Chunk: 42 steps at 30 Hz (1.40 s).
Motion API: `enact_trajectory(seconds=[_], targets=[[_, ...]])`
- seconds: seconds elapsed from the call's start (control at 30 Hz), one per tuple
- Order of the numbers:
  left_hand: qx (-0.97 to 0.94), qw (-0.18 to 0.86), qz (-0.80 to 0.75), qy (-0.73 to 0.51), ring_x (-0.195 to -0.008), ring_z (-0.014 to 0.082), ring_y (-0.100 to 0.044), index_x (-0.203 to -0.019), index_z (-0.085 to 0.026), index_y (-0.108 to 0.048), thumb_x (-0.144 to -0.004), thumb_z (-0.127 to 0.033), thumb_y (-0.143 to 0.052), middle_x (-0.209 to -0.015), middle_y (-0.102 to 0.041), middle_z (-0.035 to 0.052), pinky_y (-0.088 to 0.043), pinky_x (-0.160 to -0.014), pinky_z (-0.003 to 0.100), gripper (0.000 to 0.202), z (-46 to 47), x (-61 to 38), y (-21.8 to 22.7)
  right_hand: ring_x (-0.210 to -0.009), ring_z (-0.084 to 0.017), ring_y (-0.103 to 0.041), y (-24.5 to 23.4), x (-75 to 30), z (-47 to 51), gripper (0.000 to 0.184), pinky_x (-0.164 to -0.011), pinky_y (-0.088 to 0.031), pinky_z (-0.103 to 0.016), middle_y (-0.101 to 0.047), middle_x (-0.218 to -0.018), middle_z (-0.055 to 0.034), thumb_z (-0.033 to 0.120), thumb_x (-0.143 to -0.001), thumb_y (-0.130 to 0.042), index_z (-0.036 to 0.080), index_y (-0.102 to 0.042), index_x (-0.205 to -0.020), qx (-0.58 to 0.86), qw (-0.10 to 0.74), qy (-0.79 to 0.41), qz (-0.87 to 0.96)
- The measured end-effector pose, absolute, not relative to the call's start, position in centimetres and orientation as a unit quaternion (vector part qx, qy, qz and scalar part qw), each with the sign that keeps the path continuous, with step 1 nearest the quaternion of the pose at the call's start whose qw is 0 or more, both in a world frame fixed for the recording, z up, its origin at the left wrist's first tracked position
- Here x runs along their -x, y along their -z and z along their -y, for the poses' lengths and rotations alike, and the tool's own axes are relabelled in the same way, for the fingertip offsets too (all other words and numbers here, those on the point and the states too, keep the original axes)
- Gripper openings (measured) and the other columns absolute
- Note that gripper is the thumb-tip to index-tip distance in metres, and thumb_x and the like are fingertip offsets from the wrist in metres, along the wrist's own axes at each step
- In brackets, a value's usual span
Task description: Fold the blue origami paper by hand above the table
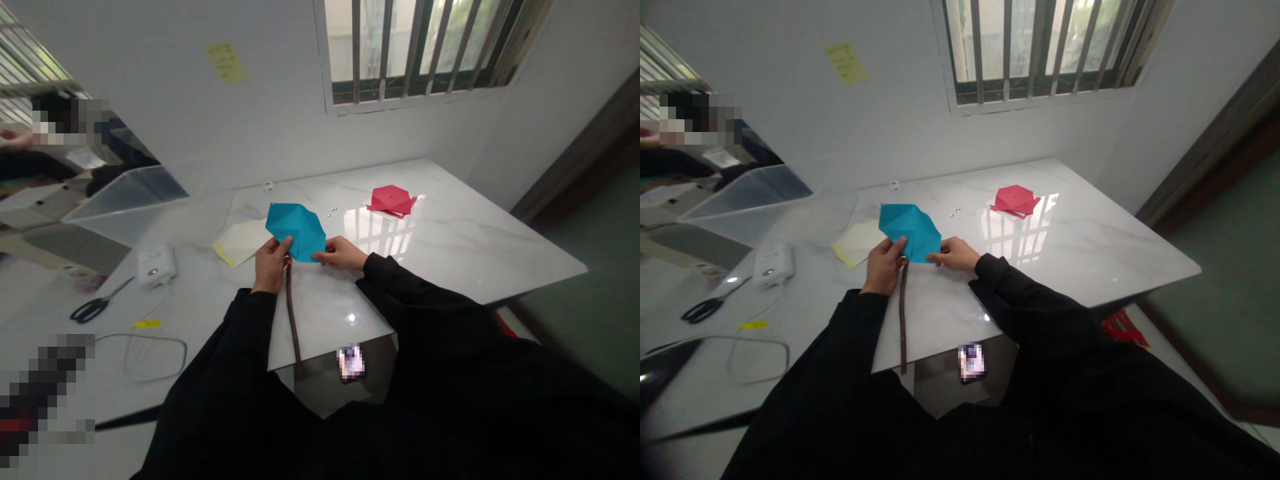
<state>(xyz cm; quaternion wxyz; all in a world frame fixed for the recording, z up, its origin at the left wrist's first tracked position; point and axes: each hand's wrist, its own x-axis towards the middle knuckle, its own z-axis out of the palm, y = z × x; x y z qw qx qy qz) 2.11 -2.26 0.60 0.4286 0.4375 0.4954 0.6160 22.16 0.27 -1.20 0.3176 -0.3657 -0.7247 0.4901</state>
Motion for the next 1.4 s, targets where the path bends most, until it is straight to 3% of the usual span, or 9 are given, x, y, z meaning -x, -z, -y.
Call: enact_trajectory(seconds=[1.1,1.27,1.4], targets=[[-0.446,0.418,-0.5,-0.614,-0.058,0.0096,-0.049,-0.095,-0.013,-0.072,-0.061,-0.047,-0.086,-0.081,-0.067,0.0025,-0.034,-0.047,0.022,0.049,2.1,-2.0,-0.4,-0.054,-0.009,-0.049,1.4,-22.1,-0.4,0.034,-0.056,-0.039,-0.023,-0.066,-0.065,-0.0022,0.046,-0.082,-0.071,0.013,-0.067,-0.075,0.359,0.321,-0.506,0.715],[-0.443,0.417,-0.499,-0.616,-0.058,0.0092,-0.048,-0.092,-0.014,-0.071,-0.06,-0.047,-0.086,-0.079,-0.065,0.0012,-0.034,-0.046,0.021,0.048,2.1,-2.0,-0.4,-0.054,-0.009,-0.049,0.9,-22.2,-0.2,0.045,-0.053,-0.039,-0.022,-0.066,-0.068,-0.0035,0.059,-0.08,-0.07,0.014,-0.064,-0.075,0.343,0.33,-0.529,0.703],[-0.446,0.419,-0.494,-0.618,-0.057,0.0092,-0.049,-0.094,-0.013,-0.071,-0.06,-0.048,-0.086,-0.078,-0.064,0.0008,-0.035,-0.045,0.022,0.05,2.0,-2.0,-0.4,-0.054,-0.011,-0.05,0.0,-22.4,0.0,0.068,-0.048,-0.039,-0.023,-0.067,-0.071,-0.008,0.08,-0.084,-0.048,0.015,-0.061,-0.072,0.346,0.341,-0.607,0.629]])
